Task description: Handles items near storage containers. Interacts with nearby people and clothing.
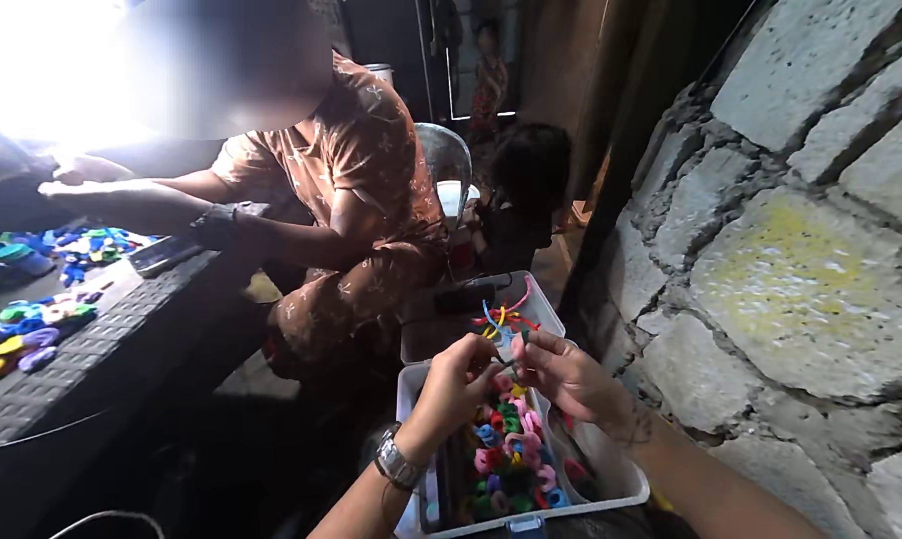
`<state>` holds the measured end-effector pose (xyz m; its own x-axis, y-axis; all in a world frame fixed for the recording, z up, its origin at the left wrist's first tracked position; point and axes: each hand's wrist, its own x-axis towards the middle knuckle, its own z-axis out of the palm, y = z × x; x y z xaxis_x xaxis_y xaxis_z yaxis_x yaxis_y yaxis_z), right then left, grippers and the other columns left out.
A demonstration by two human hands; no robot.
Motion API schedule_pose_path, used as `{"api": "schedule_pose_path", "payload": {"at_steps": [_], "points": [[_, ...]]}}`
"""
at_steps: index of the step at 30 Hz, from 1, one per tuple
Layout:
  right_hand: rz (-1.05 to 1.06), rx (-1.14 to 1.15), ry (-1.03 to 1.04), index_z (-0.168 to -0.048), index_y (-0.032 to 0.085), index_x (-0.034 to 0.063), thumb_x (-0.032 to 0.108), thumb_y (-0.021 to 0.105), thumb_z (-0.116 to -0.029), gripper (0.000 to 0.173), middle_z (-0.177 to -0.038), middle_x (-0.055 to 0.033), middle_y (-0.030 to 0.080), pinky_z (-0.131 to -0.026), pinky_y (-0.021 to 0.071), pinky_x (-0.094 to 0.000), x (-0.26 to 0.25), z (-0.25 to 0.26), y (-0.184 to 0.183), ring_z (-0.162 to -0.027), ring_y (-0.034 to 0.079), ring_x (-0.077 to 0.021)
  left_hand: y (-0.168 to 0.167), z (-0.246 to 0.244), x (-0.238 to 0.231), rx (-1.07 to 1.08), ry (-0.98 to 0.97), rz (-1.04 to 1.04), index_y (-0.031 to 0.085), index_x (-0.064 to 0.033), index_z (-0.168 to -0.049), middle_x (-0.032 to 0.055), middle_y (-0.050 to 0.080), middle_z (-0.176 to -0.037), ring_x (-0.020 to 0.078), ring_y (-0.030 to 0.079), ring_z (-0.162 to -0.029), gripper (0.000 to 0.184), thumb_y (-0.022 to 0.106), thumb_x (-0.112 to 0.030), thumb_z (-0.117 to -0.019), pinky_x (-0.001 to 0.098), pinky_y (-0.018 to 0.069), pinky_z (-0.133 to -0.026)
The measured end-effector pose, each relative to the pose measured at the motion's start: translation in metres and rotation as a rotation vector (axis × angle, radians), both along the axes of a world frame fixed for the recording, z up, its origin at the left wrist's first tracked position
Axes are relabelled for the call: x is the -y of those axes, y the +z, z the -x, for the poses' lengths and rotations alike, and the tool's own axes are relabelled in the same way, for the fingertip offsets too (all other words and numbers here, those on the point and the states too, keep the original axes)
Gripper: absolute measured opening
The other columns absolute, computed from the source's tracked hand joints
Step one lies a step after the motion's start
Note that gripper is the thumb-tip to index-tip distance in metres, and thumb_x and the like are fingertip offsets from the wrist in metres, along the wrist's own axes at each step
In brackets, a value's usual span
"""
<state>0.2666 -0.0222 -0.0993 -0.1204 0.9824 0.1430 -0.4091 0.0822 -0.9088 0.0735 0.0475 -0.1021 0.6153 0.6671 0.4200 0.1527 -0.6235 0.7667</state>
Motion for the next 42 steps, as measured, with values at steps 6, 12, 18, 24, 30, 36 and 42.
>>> {"api": "schedule_pose_path", "payload": {"at_steps": [6,12,18,24,30,36,42], "points": [[-0.332,1.098,-0.184,-0.090,0.073,0.0012,0.026,0.053,-0.1010,0.033,-0.095,-0.0115,0.063,-0.076,0.0531,-0.0357,0.001,0.003,-0.008,-0.088,0.063,-0.0195,0.001,0.006,-0.004,0.090,0.212,-0.142,0.072,0.0012,-0.102,0.0074,0.071,-0.097,0.0044,0.067,-0.084,0.012,0.064,-0.004,-0.0943,0.0189,0.0568,-0.078],[-0.032,0.386,-0.318,-0.147,0.050,0.0045,0.022,0.046,-0.1040,0.047,-0.130,-0.0029,0.057,-0.076,0.0514,-0.0202,-0.006,0.001,0.001,-0.093,0.060,-0.0048,0.002,0.003,0.003,0.025,-0.008,-0.051,0.065,0.0041,-0.113,0.0095,0.071,-0.099,0.0067,0.069,-0.088,0.018,0.062,-0.005,-0.0970,0.0221,0.0577,-0.082],[0.134,-0.327,-0.391,-0.094,0.064,0.0166,0.013,0.036,-0.1091,0.032,-0.085,0.0031,0.068,-0.067,0.0566,-0.0221,-0.007,-0.002,0.011,-0.072,0.065,-0.0064,0.006,0.007,0.000,-0.167,0.176,-0.164,0.073,-0.0051,-0.097,0.0047,0.070,-0.084,0.0144,0.067,-0.081,0.018,0.059,-0.015,-0.0997,0.0350,0.0548,-0.079],[0.112,-0.468,-0.531,-0.094,0.061,0.0150,0.010,0.030,-0.1098,0.035,-0.076,0.0037,0.064,-0.063,0.0571,-0.0229,-0.017,-0.007,0.016,-0.063,0.062,-0.0066,0.013,0.002,0.000,-0.184,0.181,-0.337,0.070,-0.0087,-0.091,0.0008,0.066,-0.072,0.0129,0.064,-0.067,0.019,0.056,-0.017,-0.1009,0.0374,0.0526,-0.071],[0.043,-0.426,-0.812,-0.091,0.056,0.0162,0.014,0.025,-0.1114,0.037,-0.072,0.0072,0.060,-0.068,0.0561,-0.0204,-0.032,-0.058,0.029,-0.064,0.061,-0.0040,0.027,0.012,-0.024,-0.307,0.263,-0.409,0.071,-0.0070,-0.094,0.0059,0.069,-0.075,0.0228,0.069,-0.072,0.022,0.054,-0.017,-0.1020,0.0519,0.0525,-0.077],[0.072,0.338,-0.381,-0.114,0.058,0.0025,0.011,0.039,-0.1087,0.021,-0.095,-0.0027,0.064,-0.075,0.0567,-0.0254,-0.041,-0.062,0.042,-0.077,0.064,-0.0083,0.035,-0.015,-0.072,-0.926,0.154,-0.191,0.074,-0.0119,-0.116,0.0171,0.068,-0.121,0.0377,0.064,-0.115,0.031,0.051,-0.030,-0.1060,0.0626,0.0453,-0.099],[0.040,1.149,-0.135,-0.125,0.065,-0.0003,0.017,0.052,-0.1060,0.029,-0.125,-0.0183,0.065,-0.100,0.0492,-0.0419,-0.119,-0.050,0.041,-0.113,0.064,-0.0243,0.021,-0.034,-0.082,-0.985,0.075,-0.047,0.070,-0.0131,-0.127,0.0180,0.061,-0.134,0.0390,0.059,-0.124,0.036,0.056,-0.036,-0.1036,0.0631,0.0445,-0.102]]}}
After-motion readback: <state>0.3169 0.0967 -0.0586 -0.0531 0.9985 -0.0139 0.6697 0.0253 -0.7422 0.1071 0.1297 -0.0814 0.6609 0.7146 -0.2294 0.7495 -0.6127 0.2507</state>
